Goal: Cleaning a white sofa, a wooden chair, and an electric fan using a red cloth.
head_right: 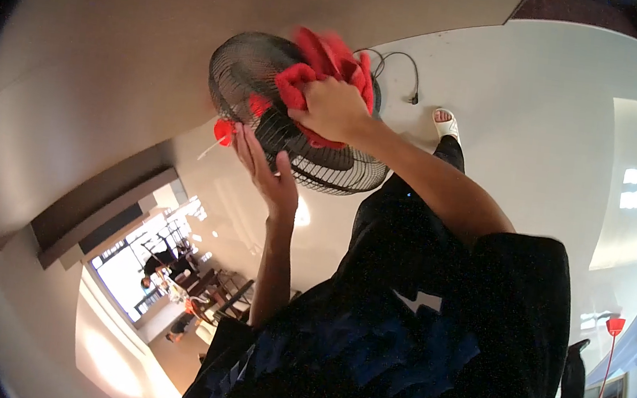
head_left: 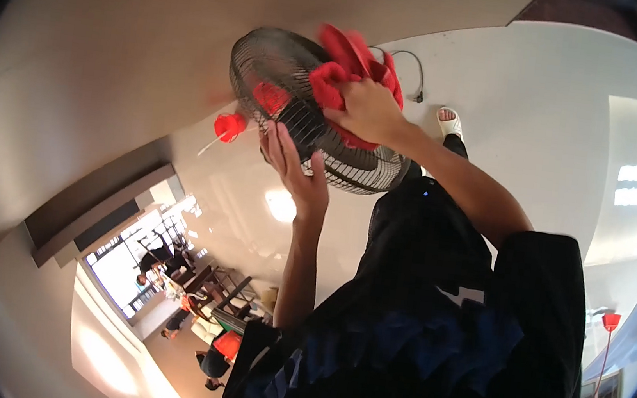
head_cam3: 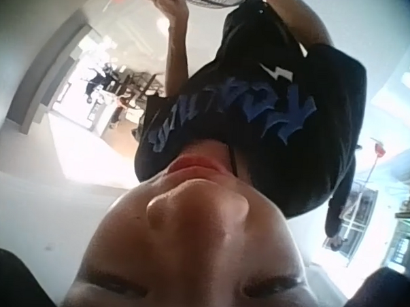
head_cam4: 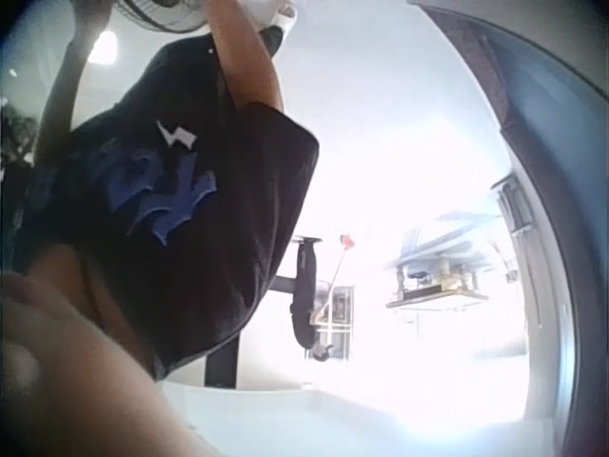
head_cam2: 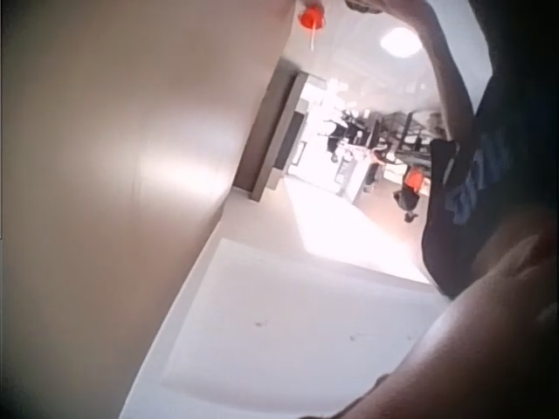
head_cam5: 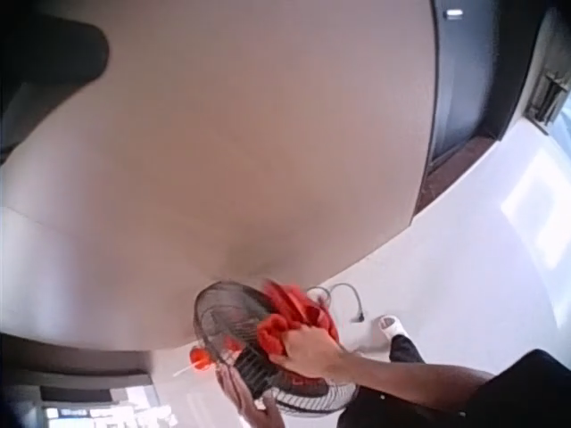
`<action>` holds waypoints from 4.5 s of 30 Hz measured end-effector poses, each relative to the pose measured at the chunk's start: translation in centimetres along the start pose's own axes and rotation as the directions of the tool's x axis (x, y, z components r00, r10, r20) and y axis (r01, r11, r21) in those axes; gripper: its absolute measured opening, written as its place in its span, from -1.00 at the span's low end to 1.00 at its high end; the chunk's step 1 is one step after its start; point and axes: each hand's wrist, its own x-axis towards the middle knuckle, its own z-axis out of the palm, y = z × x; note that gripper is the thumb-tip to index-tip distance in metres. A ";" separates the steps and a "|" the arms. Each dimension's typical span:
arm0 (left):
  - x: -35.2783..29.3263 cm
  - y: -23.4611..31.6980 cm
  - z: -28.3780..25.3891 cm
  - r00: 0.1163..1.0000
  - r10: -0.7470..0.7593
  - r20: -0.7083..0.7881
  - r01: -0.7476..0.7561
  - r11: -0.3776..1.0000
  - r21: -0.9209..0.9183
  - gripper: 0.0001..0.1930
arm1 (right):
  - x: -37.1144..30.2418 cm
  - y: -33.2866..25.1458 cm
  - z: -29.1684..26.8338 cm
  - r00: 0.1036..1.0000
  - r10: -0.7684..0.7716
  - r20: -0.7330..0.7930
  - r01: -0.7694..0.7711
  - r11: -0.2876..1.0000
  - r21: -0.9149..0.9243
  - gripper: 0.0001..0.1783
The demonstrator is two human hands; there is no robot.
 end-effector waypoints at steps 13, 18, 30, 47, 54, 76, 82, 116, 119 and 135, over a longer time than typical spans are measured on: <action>0.2 1.8 0.5 0.990 -0.139 0.001 0.139 0.986 -0.092 -0.31 | 9.1 5.8 3.5 0.998 0.070 0.006 -0.068 0.988 -0.136 -0.43; -1.9 0.8 1.2 0.986 -0.165 0.018 0.166 0.983 -0.076 -0.26 | 10.8 6.6 4.8 0.961 -0.228 -0.155 0.201 0.964 -0.172 -0.37; 0.9 2.1 0.9 0.992 -0.126 -0.015 0.125 0.991 -0.045 -0.36 | 8.5 13.6 2.2 0.917 0.321 0.236 -0.289 0.943 -0.163 -0.29; 2.5 9.4 -0.8 0.834 0.491 0.253 0.099 0.318 -0.943 -0.16 | -16.4 -3.3 -9.5 0.861 0.024 -0.508 0.508 -0.092 0.856 -0.44; -1.4 9.1 3.3 0.311 0.808 0.500 0.340 0.397 -0.853 -0.61 | -26.2 -7.7 -1.9 0.740 0.214 -0.637 0.663 -0.075 0.745 -0.32; -1.5 -9.6 -7.1 0.774 0.434 0.461 0.602 -0.282 -0.747 -0.27 | -27.9 -13.2 5.8 0.877 0.274 -0.395 -0.057 0.875 0.481 -0.57; 2.2 -11.1 -10.9 0.974 0.100 0.204 0.212 -0.075 -0.974 -0.25 | -20.1 -6.8 8.2 0.833 0.195 -0.517 -0.151 0.980 0.127 -0.36; 3.9 -1.4 2.8 0.974 0.110 -0.200 -0.136 0.984 -0.118 -0.48 | -12.6 -2.4 11.0 0.748 0.276 -0.604 -0.474 0.859 -0.195 0.16; 4.9 -0.8 2.1 0.949 0.140 -0.281 -0.194 0.966 -0.173 -0.56 | -12.9 -2.0 11.3 0.731 0.295 -0.615 -0.498 0.847 -0.186 0.14; 23.8 -13.3 5.3 0.924 -0.134 0.358 0.190 0.973 -0.127 -0.62 | -12.8 -1.8 11.0 0.783 0.241 -0.574 -0.477 0.824 -0.305 0.21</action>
